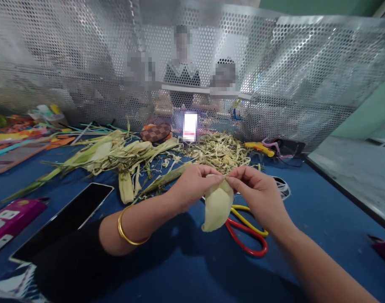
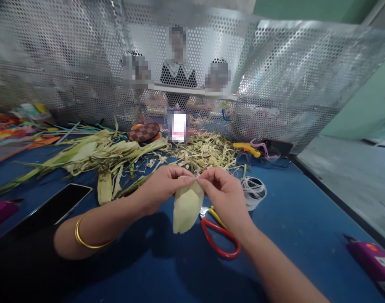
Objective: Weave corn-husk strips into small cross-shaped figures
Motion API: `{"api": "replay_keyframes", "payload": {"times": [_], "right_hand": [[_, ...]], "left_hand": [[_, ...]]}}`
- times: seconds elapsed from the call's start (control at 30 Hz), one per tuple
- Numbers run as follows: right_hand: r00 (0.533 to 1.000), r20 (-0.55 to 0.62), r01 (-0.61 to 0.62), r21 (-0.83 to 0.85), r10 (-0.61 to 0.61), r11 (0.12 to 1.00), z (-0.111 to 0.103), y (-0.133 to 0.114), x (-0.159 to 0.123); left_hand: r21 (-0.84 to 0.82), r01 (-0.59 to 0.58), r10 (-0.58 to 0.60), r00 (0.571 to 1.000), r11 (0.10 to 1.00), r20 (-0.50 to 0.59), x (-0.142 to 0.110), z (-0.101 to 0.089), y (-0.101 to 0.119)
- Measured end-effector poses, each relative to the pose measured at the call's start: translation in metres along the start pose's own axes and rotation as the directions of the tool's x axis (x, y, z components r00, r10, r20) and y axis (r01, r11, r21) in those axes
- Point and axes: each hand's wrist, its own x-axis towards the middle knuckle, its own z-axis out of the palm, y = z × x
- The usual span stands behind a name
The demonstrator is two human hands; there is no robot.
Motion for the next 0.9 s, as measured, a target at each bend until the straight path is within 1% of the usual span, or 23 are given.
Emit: {"api": "replay_keyframes", "payload": {"times": [0.1, 0.23, 0.33, 0.47, 0.53, 0.57, 0.6, 0.67, 0.7, 0.77, 0.83, 0.9], "right_hand": [[1.0, 0.004, 0.029, -0.004, -0.029, 1.0, 0.0, 0.001, 0.0], [0.997, 0.023, 0.074, -0.04, -0.073, 0.996, -0.002, 0.002, 0.001], [0.992, 0.044, 0.121, -0.088, -0.118, 0.989, -0.003, 0.003, 0.001], [0.972, 0.063, 0.236, -0.216, -0.228, 0.947, -0.003, 0.004, -0.001], [0.962, 0.045, 0.272, -0.264, -0.27, 0.925, 0.0, 0.004, -0.003], [0.963, 0.024, 0.267, -0.258, -0.27, 0.928, 0.001, 0.004, -0.004], [0.968, -0.004, 0.242, -0.226, -0.249, 0.944, 0.002, 0.004, -0.004], [0.988, -0.049, 0.142, -0.089, -0.146, 0.986, 0.005, 0.003, -0.004], [0.996, -0.044, 0.075, -0.004, -0.075, 0.997, 0.006, 0.003, -0.004], [0.999, -0.002, -0.047, 0.132, 0.048, 0.99, 0.007, 0.003, -0.003], [0.995, 0.02, -0.105, 0.194, 0.103, 0.975, 0.008, 0.003, -0.003], [0.994, 0.001, -0.105, 0.203, 0.107, 0.973, 0.008, 0.003, -0.003]], "left_hand": [[0.019, -0.023, 0.023, 1.0, 1.0, -0.004, 0.0, 0.0, 0.0], [-0.002, -0.034, 0.034, 0.999, 0.999, 0.013, 0.0, 0.0, -0.001], [0.004, -0.053, 0.053, 0.999, 0.999, 0.009, 0.001, 0.001, -0.002], [0.019, -0.052, 0.052, 0.998, 0.998, -0.034, -0.001, 0.003, -0.001], [-0.012, -0.035, 0.035, 0.999, 0.999, -0.037, -0.002, 0.004, 0.0], [-0.031, -0.031, 0.03, 0.999, 0.999, -0.036, -0.002, 0.005, 0.001], [-0.047, -0.033, 0.031, 0.999, 0.998, -0.036, -0.003, 0.005, 0.001], [-0.053, -0.062, 0.059, 0.997, 0.997, -0.057, -0.003, 0.005, 0.002], [-0.045, -0.083, 0.079, 0.994, 0.996, -0.071, -0.003, 0.006, 0.002], [-0.029, -0.117, 0.114, 0.989, 0.993, -0.092, -0.002, 0.006, 0.002], [-0.053, -0.115, 0.111, 0.99, 0.992, -0.089, -0.002, 0.006, 0.002], [-0.116, -0.084, 0.075, 0.994, 0.99, -0.082, -0.002, 0.007, 0.001]]}}
